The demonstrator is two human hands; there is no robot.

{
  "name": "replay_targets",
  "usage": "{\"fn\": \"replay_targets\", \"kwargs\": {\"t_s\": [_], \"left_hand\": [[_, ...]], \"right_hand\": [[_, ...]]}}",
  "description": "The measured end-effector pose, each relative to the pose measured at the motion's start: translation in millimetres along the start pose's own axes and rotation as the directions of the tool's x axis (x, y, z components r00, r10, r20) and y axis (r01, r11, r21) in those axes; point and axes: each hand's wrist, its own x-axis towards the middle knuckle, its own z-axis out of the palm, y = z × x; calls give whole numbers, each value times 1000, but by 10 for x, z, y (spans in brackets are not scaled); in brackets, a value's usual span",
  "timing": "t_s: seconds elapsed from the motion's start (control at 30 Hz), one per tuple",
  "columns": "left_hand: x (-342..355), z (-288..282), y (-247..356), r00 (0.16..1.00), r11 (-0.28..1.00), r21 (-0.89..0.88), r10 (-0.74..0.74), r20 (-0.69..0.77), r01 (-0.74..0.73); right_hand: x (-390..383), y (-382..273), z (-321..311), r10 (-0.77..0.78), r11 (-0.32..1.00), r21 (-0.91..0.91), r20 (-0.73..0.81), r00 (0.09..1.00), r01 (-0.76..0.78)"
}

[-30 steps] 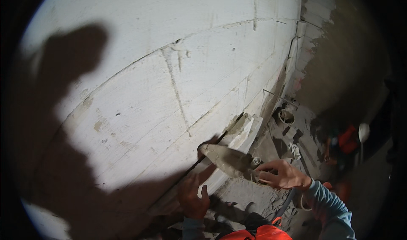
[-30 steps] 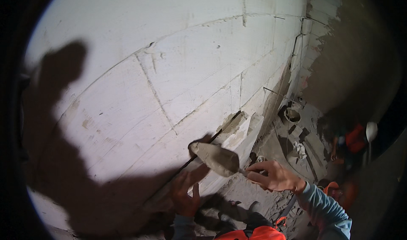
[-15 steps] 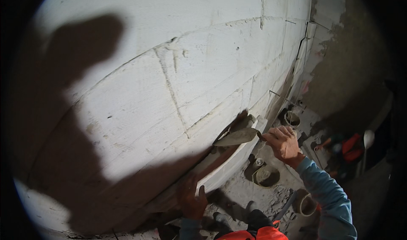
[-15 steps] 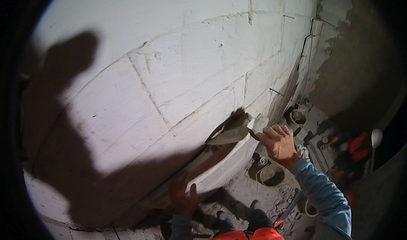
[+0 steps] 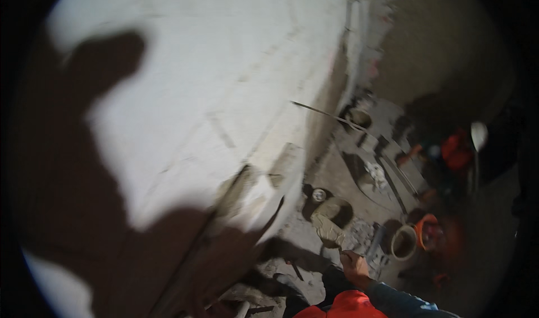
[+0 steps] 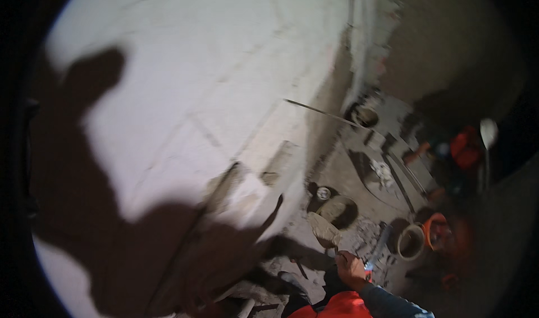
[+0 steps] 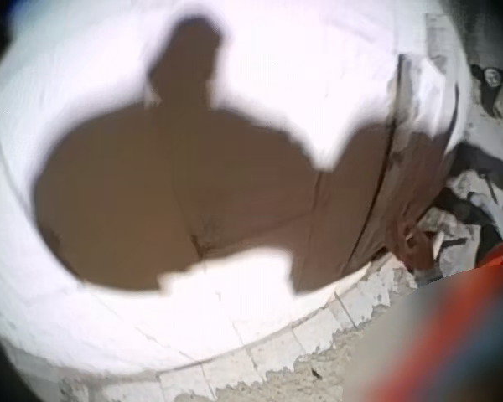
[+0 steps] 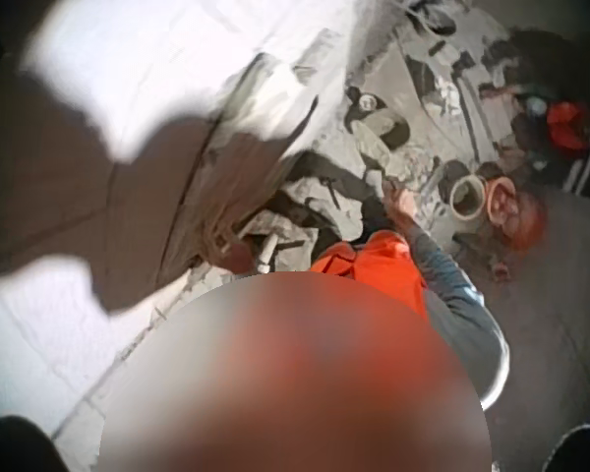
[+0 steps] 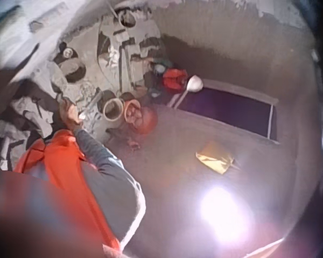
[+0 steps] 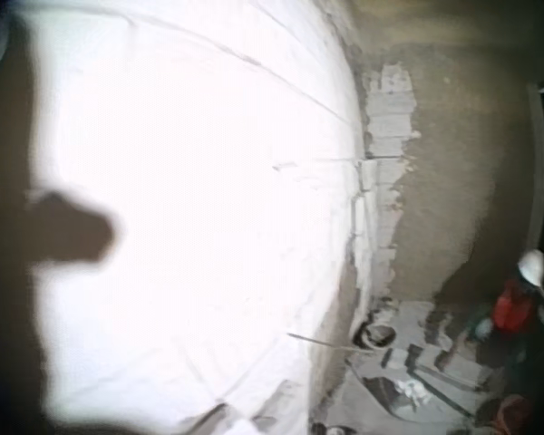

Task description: The person scoops wet plaster from a bucket with a trowel and applies it to a horizontal joint on a white block wall, smoothing the surface repeatedly. A coworker in a safety vest is visible nearby, occasionally handling a metal frame.

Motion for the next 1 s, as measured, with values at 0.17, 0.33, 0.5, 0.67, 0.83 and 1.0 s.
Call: {"fn": "replay_targets", "kwargs": {"t_s": [0.17, 0.33, 0.5, 0.67, 0.83, 1.0], "left_hand": [[-837, 1195, -36, 968, 986, -86, -118, 223, 140], [-2134, 2797, -612, 730, 957, 24, -236, 641, 289], [-2924, 3433, -1048, 278, 828, 527, -561, 780, 191], [-3034, 3454, -1127, 339, 843, 500, -537, 772, 197], [-3054, 3408, -1111, 356, 878, 435, -479, 802, 201], [-3109, 3293, -1142, 305, 886, 448, -461, 833, 115]], "right_hand": [[905, 2052, 754, 357, 892, -315, 55, 932, -323], [2615, 3511, 1809, 594, 695, -574, 116, 796, -434], [3565, 4771, 3064, 493, 616, -713, 19, 870, -334], [3606, 5136, 3791, 449, 859, -296, 42, 892, -418], [3275, 4868, 3458, 536, 772, 300, 164, 828, -560], [2982, 4561, 2870, 473, 791, 359, 155, 867, -495]]}}
